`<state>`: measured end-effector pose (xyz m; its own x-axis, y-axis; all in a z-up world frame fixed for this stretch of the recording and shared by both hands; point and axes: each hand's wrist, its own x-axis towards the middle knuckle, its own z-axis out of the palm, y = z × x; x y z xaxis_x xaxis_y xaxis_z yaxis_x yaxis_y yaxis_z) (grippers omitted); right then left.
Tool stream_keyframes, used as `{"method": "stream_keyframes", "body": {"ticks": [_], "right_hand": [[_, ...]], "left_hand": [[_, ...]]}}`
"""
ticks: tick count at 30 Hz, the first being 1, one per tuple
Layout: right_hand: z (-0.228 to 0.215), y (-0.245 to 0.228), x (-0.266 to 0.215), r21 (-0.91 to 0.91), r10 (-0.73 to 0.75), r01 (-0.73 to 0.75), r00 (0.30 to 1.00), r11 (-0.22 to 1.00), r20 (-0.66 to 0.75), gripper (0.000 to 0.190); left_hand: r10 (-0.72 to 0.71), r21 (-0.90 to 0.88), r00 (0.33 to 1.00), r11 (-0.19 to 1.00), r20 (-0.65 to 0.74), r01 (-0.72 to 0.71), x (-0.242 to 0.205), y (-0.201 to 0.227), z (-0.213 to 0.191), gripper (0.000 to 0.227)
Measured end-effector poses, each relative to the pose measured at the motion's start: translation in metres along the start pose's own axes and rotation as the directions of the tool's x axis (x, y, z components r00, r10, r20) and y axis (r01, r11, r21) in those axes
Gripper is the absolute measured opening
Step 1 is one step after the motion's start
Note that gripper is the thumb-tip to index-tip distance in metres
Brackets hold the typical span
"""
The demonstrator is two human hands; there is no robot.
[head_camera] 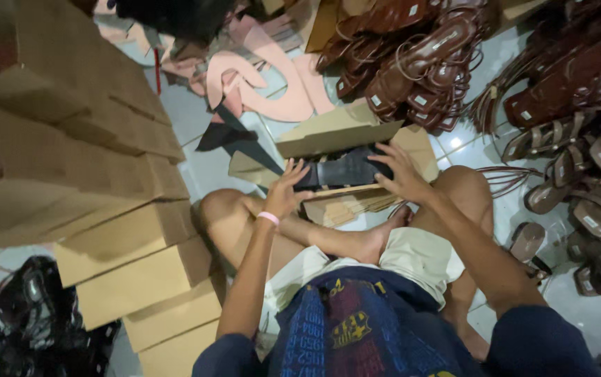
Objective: The person sits on the floor and repeatedly picks up pairs of brown sandals, places them into small cardboard boxes, and closes the boxes. The person handles the sandals and boxes by hand, stacking the closed boxes to the side.
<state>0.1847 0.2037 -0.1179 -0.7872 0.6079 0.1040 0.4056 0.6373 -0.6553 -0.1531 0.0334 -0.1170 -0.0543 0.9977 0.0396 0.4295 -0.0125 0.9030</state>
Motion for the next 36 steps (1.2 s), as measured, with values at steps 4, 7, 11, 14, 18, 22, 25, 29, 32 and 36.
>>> {"method": "stream_keyframes", "body": {"ticks": [4,7,11,14,18,22,25,29,32,36], "right_hand": [[-0.003,-0.020,-0.005,-0.284,-0.079,0.064,0.996,0.957,-0.041,0.047],[-0.019,-0.053,0.011,-0.661,-0.304,0.185,0.950,0.727,-0.068,0.058],[-0.044,-0.095,0.089,-0.625,-0.494,0.302,0.855,0.720,-0.156,0.073],[-0.048,-0.112,0.158,-0.596,-0.455,0.370,0.890,0.713,0.007,0.081],[-0.032,-0.118,0.188,-0.519,-0.303,0.409,0.911,0.751,0.280,0.065],[-0.026,-0.115,0.162,-0.471,-0.336,0.449,0.890,0.759,0.307,0.074],[-0.023,-0.118,0.123,-0.329,-0.382,0.586,0.770,0.740,0.511,0.055],[-0.039,-0.111,0.054,-0.440,-0.294,0.590,0.765,0.677,0.573,0.075],[-0.047,-0.102,0.036,-0.448,-0.157,0.513,0.767,0.732,0.622,0.086],[-0.045,-0.097,0.038,-0.445,-0.158,0.496,0.780,0.746,0.606,0.092]], "left_hand": [[-0.036,0.029,0.994,0.999,-0.099,0.039,-0.008,0.008,0.009,0.075],[-0.062,-0.075,0.982,0.996,-0.180,0.049,-0.010,0.017,0.014,0.073],[0.010,0.021,0.968,1.000,-0.251,-0.005,-0.017,0.028,0.019,0.074],[-0.139,-0.120,0.959,0.986,-0.249,0.112,-0.018,0.036,0.018,0.074],[-0.277,-0.196,0.916,0.954,-0.289,0.227,-0.018,0.045,0.016,0.083],[0.014,-0.036,0.868,0.999,-0.497,-0.037,-0.019,0.048,0.026,0.090],[0.028,0.021,0.788,1.000,-0.615,-0.019,-0.027,0.049,0.029,0.097],[0.217,0.419,0.885,0.908,-0.411,-0.027,-0.031,0.052,0.027,0.066],[0.324,0.528,0.932,0.826,-0.160,-0.197,-0.030,0.054,0.025,0.034],[0.429,0.559,0.901,0.762,-0.060,-0.325,-0.019,0.052,0.026,0.031]]}}
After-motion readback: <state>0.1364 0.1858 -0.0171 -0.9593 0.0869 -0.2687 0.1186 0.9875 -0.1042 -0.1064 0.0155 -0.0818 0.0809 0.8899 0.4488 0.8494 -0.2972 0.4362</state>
